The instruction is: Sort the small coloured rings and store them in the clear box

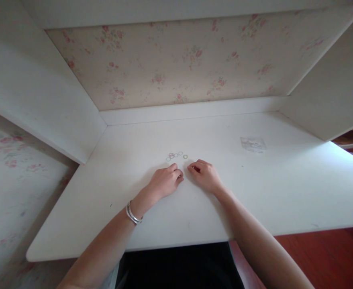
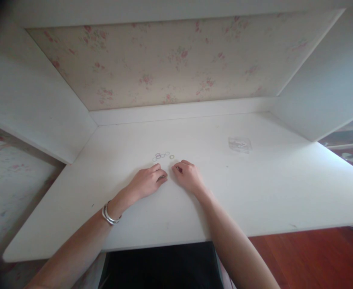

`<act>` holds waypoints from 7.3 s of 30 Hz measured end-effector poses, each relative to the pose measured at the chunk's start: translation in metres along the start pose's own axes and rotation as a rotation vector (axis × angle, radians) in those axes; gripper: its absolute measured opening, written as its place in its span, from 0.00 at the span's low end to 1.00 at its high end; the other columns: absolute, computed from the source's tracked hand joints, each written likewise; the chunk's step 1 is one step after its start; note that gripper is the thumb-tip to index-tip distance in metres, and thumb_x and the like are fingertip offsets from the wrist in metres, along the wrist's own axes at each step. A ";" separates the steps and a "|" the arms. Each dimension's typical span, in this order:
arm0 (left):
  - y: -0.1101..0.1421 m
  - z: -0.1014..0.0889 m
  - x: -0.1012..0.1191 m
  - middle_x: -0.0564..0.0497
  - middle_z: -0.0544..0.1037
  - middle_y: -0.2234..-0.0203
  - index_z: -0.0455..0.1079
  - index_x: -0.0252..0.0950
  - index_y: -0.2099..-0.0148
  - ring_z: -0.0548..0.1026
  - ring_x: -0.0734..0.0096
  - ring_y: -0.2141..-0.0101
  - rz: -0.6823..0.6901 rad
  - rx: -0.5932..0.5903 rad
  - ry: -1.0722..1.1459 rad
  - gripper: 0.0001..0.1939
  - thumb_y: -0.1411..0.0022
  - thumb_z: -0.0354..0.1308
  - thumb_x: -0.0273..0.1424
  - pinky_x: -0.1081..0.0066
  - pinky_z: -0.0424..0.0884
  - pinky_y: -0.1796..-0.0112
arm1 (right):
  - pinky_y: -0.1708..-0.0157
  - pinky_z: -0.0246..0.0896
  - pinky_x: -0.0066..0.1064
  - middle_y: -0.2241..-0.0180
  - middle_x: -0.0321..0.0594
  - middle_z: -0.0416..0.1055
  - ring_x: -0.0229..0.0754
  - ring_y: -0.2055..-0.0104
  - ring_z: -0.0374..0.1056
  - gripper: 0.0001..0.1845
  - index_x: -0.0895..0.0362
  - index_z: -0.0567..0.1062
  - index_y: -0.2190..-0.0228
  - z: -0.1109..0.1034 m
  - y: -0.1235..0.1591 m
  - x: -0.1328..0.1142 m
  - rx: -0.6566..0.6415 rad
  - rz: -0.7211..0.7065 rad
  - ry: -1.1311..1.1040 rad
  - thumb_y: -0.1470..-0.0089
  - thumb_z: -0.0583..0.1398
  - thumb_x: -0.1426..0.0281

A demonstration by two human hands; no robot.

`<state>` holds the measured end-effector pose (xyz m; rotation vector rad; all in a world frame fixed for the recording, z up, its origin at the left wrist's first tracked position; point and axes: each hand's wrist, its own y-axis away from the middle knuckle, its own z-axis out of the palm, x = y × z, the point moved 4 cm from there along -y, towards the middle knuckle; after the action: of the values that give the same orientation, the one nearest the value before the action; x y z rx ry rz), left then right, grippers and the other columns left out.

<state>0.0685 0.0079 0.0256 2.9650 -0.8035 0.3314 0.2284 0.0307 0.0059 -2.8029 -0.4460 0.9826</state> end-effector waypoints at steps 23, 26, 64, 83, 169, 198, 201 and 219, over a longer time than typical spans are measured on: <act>0.000 -0.004 -0.001 0.50 0.73 0.65 0.74 0.42 0.58 0.74 0.68 0.67 0.015 0.028 0.083 0.14 0.35 0.48 0.39 0.69 0.68 0.64 | 0.68 0.54 0.26 0.71 0.38 0.71 0.35 0.69 0.65 0.14 0.54 0.77 0.72 0.001 0.000 0.001 -0.017 -0.013 0.010 0.43 0.53 0.66; 0.004 -0.017 -0.011 0.50 0.74 0.66 0.74 0.41 0.60 0.74 0.68 0.66 0.000 0.123 0.197 0.13 0.36 0.50 0.40 0.70 0.67 0.61 | 0.68 0.54 0.25 0.71 0.37 0.71 0.35 0.70 0.65 0.14 0.54 0.76 0.72 0.002 0.001 0.001 -0.013 -0.016 0.008 0.43 0.53 0.65; 0.011 0.002 -0.094 0.51 0.79 0.66 0.75 0.35 0.61 0.75 0.67 0.65 -0.380 0.212 0.795 0.17 0.42 0.52 0.41 0.71 0.67 0.62 | 0.59 0.50 0.35 0.59 0.41 0.67 0.43 0.59 0.63 0.19 0.46 0.69 0.49 0.027 -0.036 -0.015 -0.035 -0.060 0.301 0.41 0.51 0.65; 0.012 0.001 -0.090 0.50 0.79 0.64 0.75 0.35 0.61 0.75 0.68 0.64 -0.389 0.190 0.807 0.16 0.42 0.53 0.40 0.71 0.67 0.60 | 0.61 0.52 0.37 0.60 0.43 0.65 0.45 0.58 0.59 0.10 0.50 0.77 0.65 0.020 -0.031 -0.014 -0.047 -0.161 0.315 0.41 0.55 0.68; 0.023 -0.004 -0.023 0.49 0.69 0.70 0.76 0.39 0.63 0.69 0.68 0.65 0.064 0.254 0.196 0.11 0.36 0.52 0.31 0.69 0.66 0.61 | 0.70 0.57 0.27 0.70 0.38 0.69 0.35 0.72 0.64 0.12 0.54 0.79 0.68 0.018 -0.026 -0.005 0.147 -0.031 -0.121 0.44 0.55 0.67; 0.014 -0.002 -0.070 0.51 0.77 0.69 0.75 0.36 0.62 0.73 0.72 0.68 -0.282 0.397 0.539 0.10 0.39 0.54 0.33 0.73 0.67 0.63 | 0.66 0.56 0.26 0.64 0.38 0.65 0.35 0.67 0.65 0.12 0.54 0.74 0.67 0.021 -0.022 -0.010 -0.163 -0.245 0.242 0.39 0.51 0.68; 0.014 0.000 -0.067 0.50 0.77 0.68 0.75 0.36 0.62 0.73 0.71 0.67 -0.268 0.379 0.560 0.10 0.39 0.53 0.33 0.72 0.67 0.62 | 0.67 0.56 0.27 0.64 0.39 0.66 0.36 0.68 0.65 0.12 0.55 0.73 0.68 0.021 -0.021 -0.012 -0.154 -0.251 0.270 0.39 0.50 0.69; 0.011 0.009 -0.081 0.50 0.79 0.65 0.75 0.37 0.60 0.75 0.69 0.65 -0.401 0.350 0.737 0.13 0.41 0.55 0.37 0.72 0.68 0.62 | 0.65 0.59 0.26 0.65 0.39 0.67 0.35 0.67 0.65 0.11 0.55 0.74 0.65 0.025 -0.002 -0.048 -0.261 -0.434 0.027 0.40 0.52 0.71</act>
<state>-0.0038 0.0375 -0.0011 2.8060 -0.0651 1.5227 0.1767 0.0179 0.0149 -2.7408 -1.1933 0.8373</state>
